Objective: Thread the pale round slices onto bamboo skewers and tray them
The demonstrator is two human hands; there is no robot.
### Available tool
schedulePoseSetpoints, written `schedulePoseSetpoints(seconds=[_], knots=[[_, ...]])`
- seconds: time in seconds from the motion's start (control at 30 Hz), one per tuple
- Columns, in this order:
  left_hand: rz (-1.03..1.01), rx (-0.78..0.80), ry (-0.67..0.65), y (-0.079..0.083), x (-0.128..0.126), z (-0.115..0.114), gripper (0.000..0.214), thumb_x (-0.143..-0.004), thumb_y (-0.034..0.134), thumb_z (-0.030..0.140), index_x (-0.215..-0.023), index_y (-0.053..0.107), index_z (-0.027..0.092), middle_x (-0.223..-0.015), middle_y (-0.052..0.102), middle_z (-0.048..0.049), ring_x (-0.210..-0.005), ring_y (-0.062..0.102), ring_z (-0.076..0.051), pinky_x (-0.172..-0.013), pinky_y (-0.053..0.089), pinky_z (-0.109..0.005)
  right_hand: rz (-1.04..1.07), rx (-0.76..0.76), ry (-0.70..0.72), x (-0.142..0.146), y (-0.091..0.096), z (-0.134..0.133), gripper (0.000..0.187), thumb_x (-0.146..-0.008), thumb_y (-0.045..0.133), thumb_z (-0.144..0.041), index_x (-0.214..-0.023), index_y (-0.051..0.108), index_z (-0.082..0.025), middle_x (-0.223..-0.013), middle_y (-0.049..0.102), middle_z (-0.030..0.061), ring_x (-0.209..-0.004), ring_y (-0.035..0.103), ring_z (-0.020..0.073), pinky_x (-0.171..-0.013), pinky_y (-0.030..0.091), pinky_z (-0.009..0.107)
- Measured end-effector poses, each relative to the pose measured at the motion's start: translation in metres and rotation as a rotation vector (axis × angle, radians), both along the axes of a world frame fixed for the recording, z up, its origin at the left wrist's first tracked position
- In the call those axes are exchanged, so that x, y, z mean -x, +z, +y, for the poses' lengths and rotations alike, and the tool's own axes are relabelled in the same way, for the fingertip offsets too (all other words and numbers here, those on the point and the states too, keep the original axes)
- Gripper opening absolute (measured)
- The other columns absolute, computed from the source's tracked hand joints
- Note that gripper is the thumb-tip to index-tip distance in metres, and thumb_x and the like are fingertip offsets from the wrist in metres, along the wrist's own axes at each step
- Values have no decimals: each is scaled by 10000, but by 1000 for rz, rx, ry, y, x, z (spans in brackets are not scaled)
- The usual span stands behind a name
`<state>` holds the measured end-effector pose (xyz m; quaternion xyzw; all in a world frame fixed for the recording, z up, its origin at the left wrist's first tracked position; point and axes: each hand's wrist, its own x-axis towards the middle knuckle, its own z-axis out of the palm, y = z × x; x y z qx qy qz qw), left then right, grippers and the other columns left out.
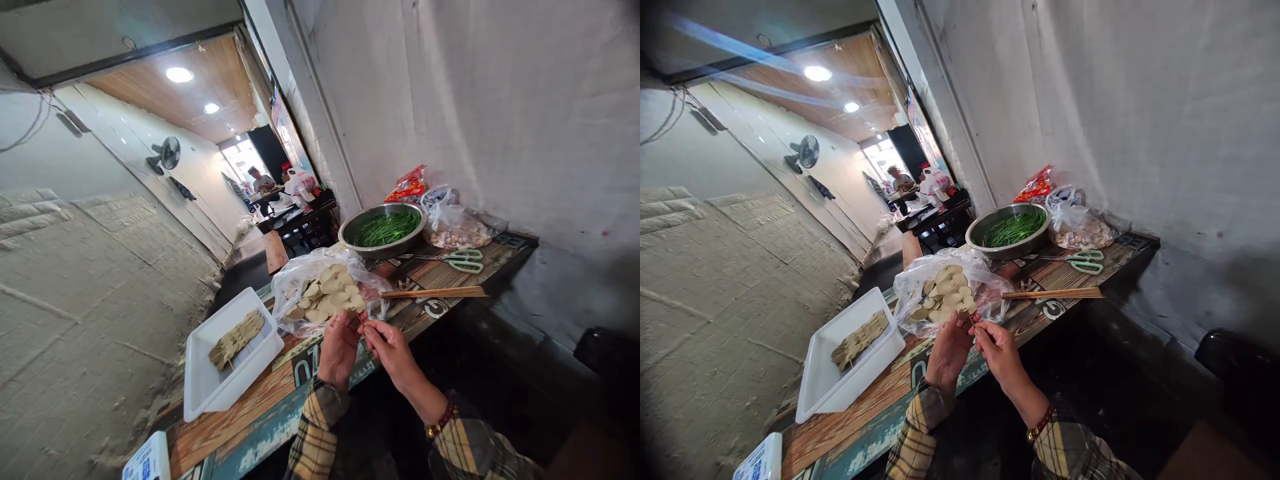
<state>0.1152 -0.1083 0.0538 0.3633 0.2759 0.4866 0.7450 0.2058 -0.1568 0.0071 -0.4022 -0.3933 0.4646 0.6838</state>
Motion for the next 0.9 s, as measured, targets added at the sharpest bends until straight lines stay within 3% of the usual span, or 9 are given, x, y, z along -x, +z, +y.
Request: schedulePoseSetpoints(seconds=[0.13, 0.4, 0.7, 0.9], knots=[[5, 37, -50, -1, -10, -5, 269, -719, 754, 362, -853, 671, 143, -830, 696, -59, -709, 630, -134, -670, 489, -246, 51, 13, 2, -5, -1, -3, 380, -842, 567, -530, -811, 661, -162, -556, 454, -43, -485, 380, 102, -460, 293, 218], [83, 19, 44, -2, -25, -10, 233, -715, 762, 313, -791, 662, 117, -743, 692, -55, -589, 596, -100, -569, 450, -211, 55, -2, -8, -12, 1, -8, 389, -837, 575, -533, -819, 660, -154, -553, 450, -46, -489, 372, 97, -460, 290, 214], [92, 4, 124, -3, -27, -16, 247, -697, 779, 300, -836, 669, 128, -765, 705, -52, -665, 643, -130, -687, 475, -248, 35, 7, -27, -9, 2, -7, 415, -808, 590, -566, -757, 650, -159, -542, 449, -43, -476, 373, 101, -443, 292, 221], [66, -14, 24, -5, -13, -11, 307, -707, 761, 394, -823, 658, 129, -795, 692, -55, -781, 660, -179, -768, 485, -296, 40, 0, -4, -11, -1, -8, 375, -839, 590, -516, -798, 658, -149, -573, 452, -44, -523, 384, 99, -479, 305, 208]])
